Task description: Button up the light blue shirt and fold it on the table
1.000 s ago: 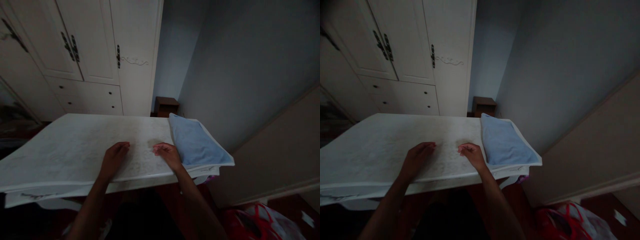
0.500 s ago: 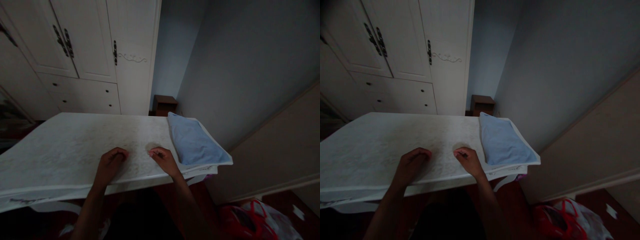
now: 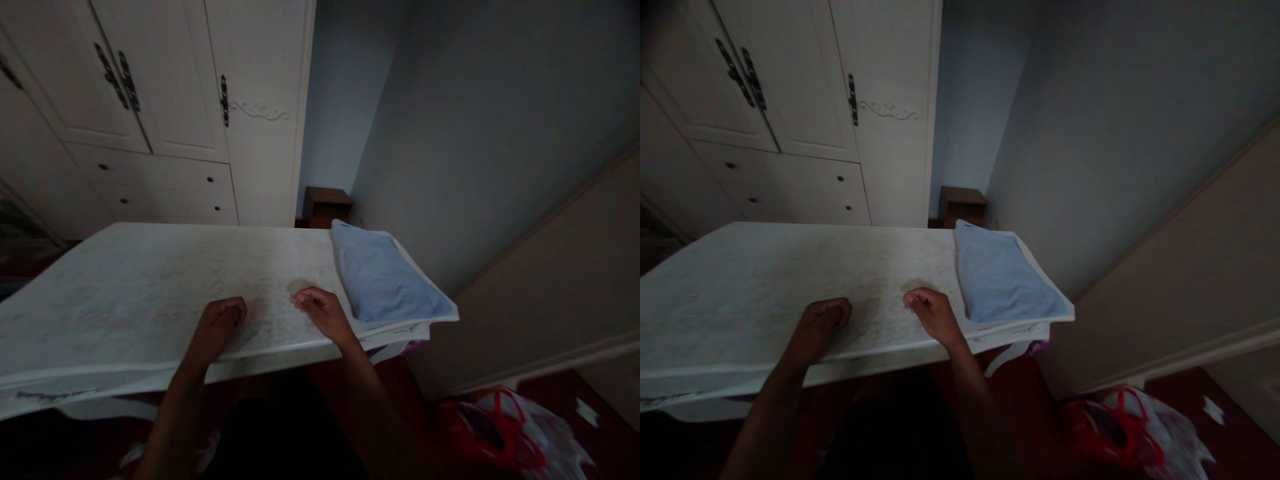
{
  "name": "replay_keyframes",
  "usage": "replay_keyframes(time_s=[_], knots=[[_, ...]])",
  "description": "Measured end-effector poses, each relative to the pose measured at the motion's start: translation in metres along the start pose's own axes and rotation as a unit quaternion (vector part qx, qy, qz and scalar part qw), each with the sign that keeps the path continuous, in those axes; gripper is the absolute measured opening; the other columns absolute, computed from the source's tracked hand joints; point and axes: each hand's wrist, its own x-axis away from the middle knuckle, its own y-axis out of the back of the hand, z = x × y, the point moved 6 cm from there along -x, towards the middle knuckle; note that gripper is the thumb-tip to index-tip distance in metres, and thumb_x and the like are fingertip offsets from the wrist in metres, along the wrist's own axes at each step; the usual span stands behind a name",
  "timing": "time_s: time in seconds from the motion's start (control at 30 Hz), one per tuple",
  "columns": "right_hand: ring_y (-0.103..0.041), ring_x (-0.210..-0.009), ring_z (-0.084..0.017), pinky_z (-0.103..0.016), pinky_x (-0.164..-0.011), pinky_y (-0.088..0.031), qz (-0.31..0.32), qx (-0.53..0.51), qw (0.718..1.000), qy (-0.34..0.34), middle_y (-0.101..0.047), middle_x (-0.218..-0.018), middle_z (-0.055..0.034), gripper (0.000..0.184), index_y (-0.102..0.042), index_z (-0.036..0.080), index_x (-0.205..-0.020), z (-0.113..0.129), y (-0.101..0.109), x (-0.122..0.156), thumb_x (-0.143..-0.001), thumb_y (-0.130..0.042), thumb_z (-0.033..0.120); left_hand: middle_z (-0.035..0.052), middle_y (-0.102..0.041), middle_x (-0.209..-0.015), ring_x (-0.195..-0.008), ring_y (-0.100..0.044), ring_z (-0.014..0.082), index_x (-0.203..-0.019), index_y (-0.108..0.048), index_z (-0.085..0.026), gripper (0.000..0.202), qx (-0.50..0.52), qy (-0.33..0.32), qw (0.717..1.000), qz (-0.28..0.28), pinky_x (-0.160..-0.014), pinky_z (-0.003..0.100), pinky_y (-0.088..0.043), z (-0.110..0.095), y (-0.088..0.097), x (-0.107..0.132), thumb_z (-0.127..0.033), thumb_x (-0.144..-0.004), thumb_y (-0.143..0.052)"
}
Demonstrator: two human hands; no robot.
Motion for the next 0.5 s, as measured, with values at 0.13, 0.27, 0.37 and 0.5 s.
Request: replay_keyframes(time_s=[0.13,0.27,0.37,0.5], knots=[[-0.061,-0.07,-0.014,-0.027,-0.067,-0.048,-0.003,0.009,1.0,0.001,-0.068,-0.077,-0.0026,0.034,-0.069,0.02,-0.082,0.001,0.0,0.0,-0.086,-0.055,0.051,-0.0024,-0.033,-0.044,-0.046,-0.032,0.0119,-0.044,-0.04,-0.021,0.025,0.006,-0.008,1.0,-0.029,-0.046,0.025,-0.025,0.001,0.003,0.0,-0.035,-0.066,-0.041],[-0.06,-0.069,-0.014,-0.026,-0.067,-0.047,-0.005,0.01,1.0,-0.001,-0.068,-0.075,-0.0018,0.029,-0.069,0.021,-0.081,0.0,0.0,0.0,-0.086,-0.057,0.047,-0.0028,-0.036,-0.045,-0.045,-0.034,0.0114,-0.045,-0.045,-0.02,0.023,0.019,-0.003,0.998,-0.055,-0.045,0.024,-0.027,0.006,0.006,0.0,-0.032,-0.065,-0.043],[-0.06,-0.069,-0.014,-0.026,-0.066,-0.047,-0.007,0.014,1.0,0.004,-0.068,-0.075,-0.0012,0.025,-0.069,0.021,-0.08,0.0,0.0,0.0,-0.085,-0.059,0.043,-0.0023,-0.043,-0.048,-0.048,-0.039,0.0118,-0.049,-0.052,-0.02,0.02,0.027,-0.001,0.995,-0.093,-0.047,0.024,-0.031,0.007,0.011,0.001,-0.03,-0.065,-0.045],[-0.06,-0.069,-0.013,-0.025,-0.065,-0.045,-0.012,0.005,1.0,0.006,-0.068,-0.074,-0.0003,0.019,-0.07,0.021,-0.081,-0.001,0.0,0.0,-0.082,-0.062,0.038,-0.0023,-0.048,-0.051,-0.05,-0.042,0.0115,-0.053,-0.056,-0.02,0.016,0.073,0.017,0.988,-0.133,-0.047,0.023,-0.032,0.009,0.015,0.002,-0.028,-0.065,-0.049]])
